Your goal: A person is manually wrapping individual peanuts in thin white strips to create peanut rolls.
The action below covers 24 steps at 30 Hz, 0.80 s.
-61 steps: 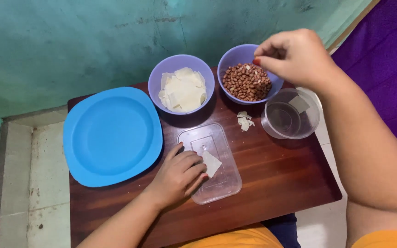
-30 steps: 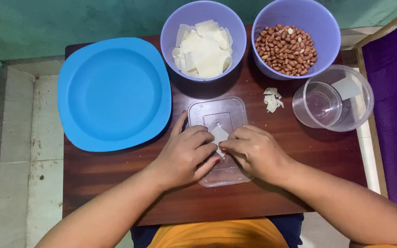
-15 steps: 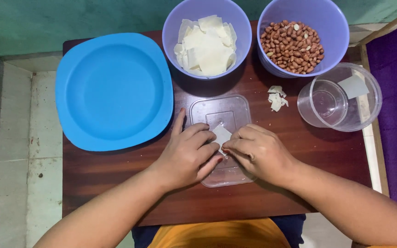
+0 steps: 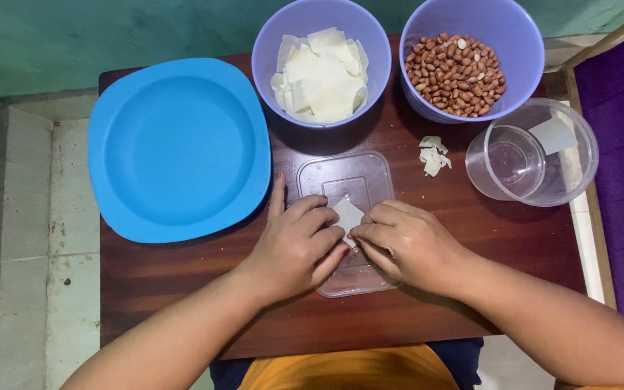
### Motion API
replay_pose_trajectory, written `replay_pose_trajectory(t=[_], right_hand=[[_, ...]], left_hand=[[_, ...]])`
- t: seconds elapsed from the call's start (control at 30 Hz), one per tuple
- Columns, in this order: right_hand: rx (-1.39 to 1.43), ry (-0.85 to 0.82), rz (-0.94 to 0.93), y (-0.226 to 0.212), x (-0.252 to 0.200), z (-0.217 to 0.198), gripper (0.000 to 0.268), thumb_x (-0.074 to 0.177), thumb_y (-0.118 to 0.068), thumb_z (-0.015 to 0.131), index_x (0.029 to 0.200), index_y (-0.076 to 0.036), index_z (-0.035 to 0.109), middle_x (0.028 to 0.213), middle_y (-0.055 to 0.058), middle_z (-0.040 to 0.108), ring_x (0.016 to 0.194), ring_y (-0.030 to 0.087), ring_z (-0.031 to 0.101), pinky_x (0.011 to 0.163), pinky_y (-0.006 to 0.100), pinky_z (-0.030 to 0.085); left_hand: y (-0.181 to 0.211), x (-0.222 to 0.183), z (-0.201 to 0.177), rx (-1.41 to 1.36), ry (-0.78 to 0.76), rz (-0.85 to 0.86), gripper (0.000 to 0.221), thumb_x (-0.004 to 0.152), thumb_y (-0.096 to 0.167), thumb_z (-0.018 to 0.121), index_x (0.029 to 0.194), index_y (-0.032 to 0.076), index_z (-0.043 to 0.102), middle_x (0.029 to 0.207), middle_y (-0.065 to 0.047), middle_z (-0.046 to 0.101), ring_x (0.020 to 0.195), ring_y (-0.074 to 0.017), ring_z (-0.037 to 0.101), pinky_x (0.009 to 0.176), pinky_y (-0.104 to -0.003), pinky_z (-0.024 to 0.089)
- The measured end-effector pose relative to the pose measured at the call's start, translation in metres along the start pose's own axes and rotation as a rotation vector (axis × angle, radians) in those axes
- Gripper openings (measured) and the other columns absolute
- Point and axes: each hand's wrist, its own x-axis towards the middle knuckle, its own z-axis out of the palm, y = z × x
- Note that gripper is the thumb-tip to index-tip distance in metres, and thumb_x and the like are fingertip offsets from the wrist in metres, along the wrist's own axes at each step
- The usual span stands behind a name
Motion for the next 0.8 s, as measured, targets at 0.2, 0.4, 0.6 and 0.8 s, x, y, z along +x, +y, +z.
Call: replay_pose_trajectory(t=[0.2,0.4,0.6,0.8], right_hand=[[-0.003,-0.001,-0.002,0.006,-0.005,0.005,0.008,0.088,-0.012,0.070,0.084,-0.006,0.072,0.079,0.009,0.068,0.071,0.029,0.068,0.061,0.040,0.056],[-0.013,-0.012,-0.012,0.006,-0.005,0.004,0.009,0.090,-0.013,0.069,0.084,-0.006,0.071,0.079,0.008,0.068,0.072,0.029,0.069,0.062,0.040,0.056],[-0.030,-0.010,-0.050,0.008,-0.008,0.005,0.008,0.089,-0.010,0.070,0.084,-0.004,0.070,0.079,0.010,0.068,0.072,0.030,0.069,0.062,0.040,0.056],[-0.059,-0.039,-0.150,0.007,-0.004,-0.004,0.012,0.095,-0.012,0.063,0.087,-0.005,0.068,0.080,0.009,0.062,0.072,0.030,0.065,0.058,0.038,0.054]], left_hand=[[0.002,-0.002,0.004,-0.007,0.027,0.069,0.012,0.093,0.020,0.070,0.096,0.009,0.075,0.102,-0.011,0.071,0.112,-0.0332,0.063,0.111,-0.083,0.009],[0.001,-0.004,0.010,-0.013,0.044,0.083,0.014,0.096,0.020,0.068,0.095,0.007,0.074,0.097,-0.010,0.072,0.103,-0.0303,0.067,0.111,-0.084,0.006],[0.002,-0.003,0.014,0.012,0.059,0.077,0.012,0.094,0.017,0.070,0.092,0.008,0.075,0.093,-0.009,0.072,0.098,-0.0285,0.068,0.109,-0.086,0.006],[0.000,-0.004,0.016,0.007,0.034,0.054,0.010,0.092,0.016,0.070,0.091,0.007,0.075,0.091,-0.010,0.071,0.097,-0.0285,0.067,0.108,-0.088,0.004]])
